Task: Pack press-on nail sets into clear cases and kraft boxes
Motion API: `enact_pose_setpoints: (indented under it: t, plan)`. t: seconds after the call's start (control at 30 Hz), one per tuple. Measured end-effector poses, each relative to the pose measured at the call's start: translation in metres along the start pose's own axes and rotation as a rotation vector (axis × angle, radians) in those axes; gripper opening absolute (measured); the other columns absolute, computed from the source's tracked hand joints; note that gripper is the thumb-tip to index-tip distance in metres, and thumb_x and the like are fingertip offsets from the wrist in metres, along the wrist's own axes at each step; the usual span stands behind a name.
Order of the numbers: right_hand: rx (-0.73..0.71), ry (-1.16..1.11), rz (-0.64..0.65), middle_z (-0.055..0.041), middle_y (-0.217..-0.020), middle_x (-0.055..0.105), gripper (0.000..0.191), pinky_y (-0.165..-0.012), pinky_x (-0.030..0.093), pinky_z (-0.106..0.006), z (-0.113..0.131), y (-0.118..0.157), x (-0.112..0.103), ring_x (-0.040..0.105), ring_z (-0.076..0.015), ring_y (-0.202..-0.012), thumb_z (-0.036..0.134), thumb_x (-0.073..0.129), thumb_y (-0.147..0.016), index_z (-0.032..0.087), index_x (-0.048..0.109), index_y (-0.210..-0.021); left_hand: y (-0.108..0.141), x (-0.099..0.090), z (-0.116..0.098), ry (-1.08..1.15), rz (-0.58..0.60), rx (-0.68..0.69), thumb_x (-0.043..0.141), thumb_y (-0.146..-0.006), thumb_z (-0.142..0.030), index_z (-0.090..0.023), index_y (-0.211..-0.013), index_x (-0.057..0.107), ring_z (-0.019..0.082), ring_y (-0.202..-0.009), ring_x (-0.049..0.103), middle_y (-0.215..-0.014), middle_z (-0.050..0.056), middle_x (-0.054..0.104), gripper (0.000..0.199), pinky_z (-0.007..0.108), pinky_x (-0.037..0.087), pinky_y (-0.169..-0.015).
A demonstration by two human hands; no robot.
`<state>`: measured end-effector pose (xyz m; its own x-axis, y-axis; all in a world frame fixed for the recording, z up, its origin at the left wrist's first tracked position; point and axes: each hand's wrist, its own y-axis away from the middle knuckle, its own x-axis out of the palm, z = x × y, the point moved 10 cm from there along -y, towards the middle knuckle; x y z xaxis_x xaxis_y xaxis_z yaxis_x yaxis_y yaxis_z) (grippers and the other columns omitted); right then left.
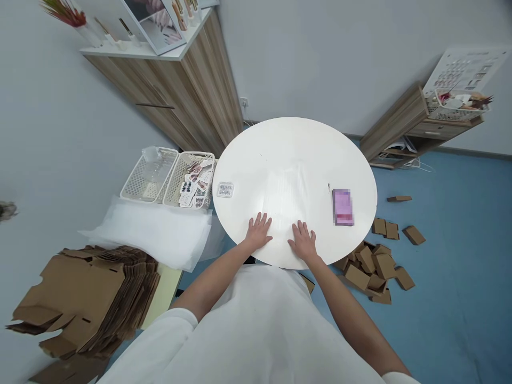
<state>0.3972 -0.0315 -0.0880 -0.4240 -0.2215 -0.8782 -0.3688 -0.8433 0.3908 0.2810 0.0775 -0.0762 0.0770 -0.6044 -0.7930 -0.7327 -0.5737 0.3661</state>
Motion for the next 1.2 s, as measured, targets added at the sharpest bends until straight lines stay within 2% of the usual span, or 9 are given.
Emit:
enact_pose_setpoints:
  t: [0.2,0.27,0.33,0.4,0.5,0.63,0.8,1.0,1.2]
  plan:
    - [0.058,-0.029,-0.024,-0.0102,-0.144,0.014,0.055,-0.099,0.011,-0.052,-0.001,0.004,-0.005,0.006,-0.0265,-0.132,0.036,0.037,-0.081,0.020,0.025,-0.132,0.003,0.001,-0.002,0.041,0.027,0.002,0.057,-0.072,-0.034,-0.027,-0.130,0.031,0.028,-0.132,-0.003,-0.145,0.003,0.012,0.064,0.048,0.001,-0.105]
    - [0.096,-0.047,-0.084,-0.0113,-0.144,0.013,0.056,-0.098,0.013,-0.051,0.002,0.004,-0.014,0.006,-0.0270,-0.132,0.038,0.038,-0.080,0.020,0.026,-0.132,0.004,-0.005,0.001,0.078,0.012,0.008,0.057,-0.072,-0.035,-0.027,-0.131,0.031,0.028,-0.132,-0.003,-0.145,0.003,0.011,0.065,0.048,0.002,-0.105]
    - [0.119,-0.091,-0.148,-0.0117,-0.143,0.016,0.056,-0.098,0.015,-0.051,0.010,-0.001,-0.025,0.009,-0.0273,-0.132,0.038,0.038,-0.080,0.020,0.026,-0.131,0.006,-0.017,0.014,0.100,-0.019,-0.019,0.055,-0.073,-0.036,-0.027,-0.132,0.028,0.028,-0.132,-0.002,-0.145,0.003,0.011,0.066,0.047,0.002,-0.105]
    - [0.112,-0.173,-0.176,-0.0120,-0.142,0.022,0.056,-0.098,0.017,-0.052,0.025,-0.010,-0.035,0.016,-0.0272,-0.130,0.039,0.038,-0.080,0.020,0.025,-0.132,0.007,-0.035,0.037,0.108,-0.085,-0.087,0.052,-0.075,-0.039,-0.026,-0.133,0.026,0.029,-0.132,-0.001,-0.145,0.005,0.012,0.065,0.048,0.001,-0.105]
    - [0.069,-0.365,-0.142,-0.0110,-0.138,0.031,0.059,-0.098,0.025,-0.048,0.058,-0.032,-0.040,0.029,-0.0259,-0.126,0.040,0.038,-0.080,0.020,0.023,-0.133,0.011,-0.070,0.086,0.090,-0.200,-0.241,0.048,-0.077,-0.041,-0.022,-0.134,0.022,0.031,-0.132,0.004,-0.144,0.011,0.014,0.065,0.052,0.002,-0.103]
    - [0.020,-0.621,-0.048,-0.0085,-0.135,0.036,0.061,-0.089,0.040,-0.039,0.108,-0.067,-0.035,0.041,-0.0235,-0.118,0.041,0.042,-0.078,0.024,0.023,-0.133,0.010,-0.107,0.144,0.107,-0.268,-0.371,0.049,-0.077,-0.039,-0.020,-0.134,0.020,0.031,-0.131,0.010,-0.144,0.012,0.014,0.066,0.050,0.013,-0.102]
    - [0.028,-0.729,0.059,-0.0086,-0.133,0.038,0.062,-0.087,0.042,-0.039,0.161,-0.109,-0.021,0.048,-0.0236,-0.111,0.041,0.048,-0.074,0.025,0.028,-0.130,-0.003,-0.128,0.183,0.303,-0.308,-0.373,0.052,-0.075,-0.038,-0.019,-0.134,0.019,0.029,-0.130,0.016,-0.144,0.012,0.011,0.069,0.042,0.022,-0.102]
    - [0.042,-0.778,0.126,-0.0068,-0.133,0.038,0.065,-0.083,0.045,-0.038,0.203,-0.141,-0.012,0.049,-0.0226,-0.107,0.037,0.054,-0.070,0.027,0.029,-0.130,-0.018,-0.129,0.197,0.386,-0.283,-0.343,0.052,-0.075,-0.032,-0.016,-0.132,0.022,0.029,-0.129,0.019,-0.139,0.012,0.025,0.066,0.041,0.021,-0.103]
    - [-0.001,-0.823,0.214,-0.0053,-0.133,0.038,0.070,-0.087,0.043,-0.039,0.230,-0.146,-0.003,0.046,-0.0215,-0.108,0.031,0.057,-0.067,0.028,0.028,-0.130,-0.021,-0.128,0.195,0.428,-0.283,-0.305,0.050,-0.076,-0.027,-0.017,-0.132,0.023,0.027,-0.127,0.023,-0.133,0.009,0.035,0.064,0.041,0.026,-0.102]
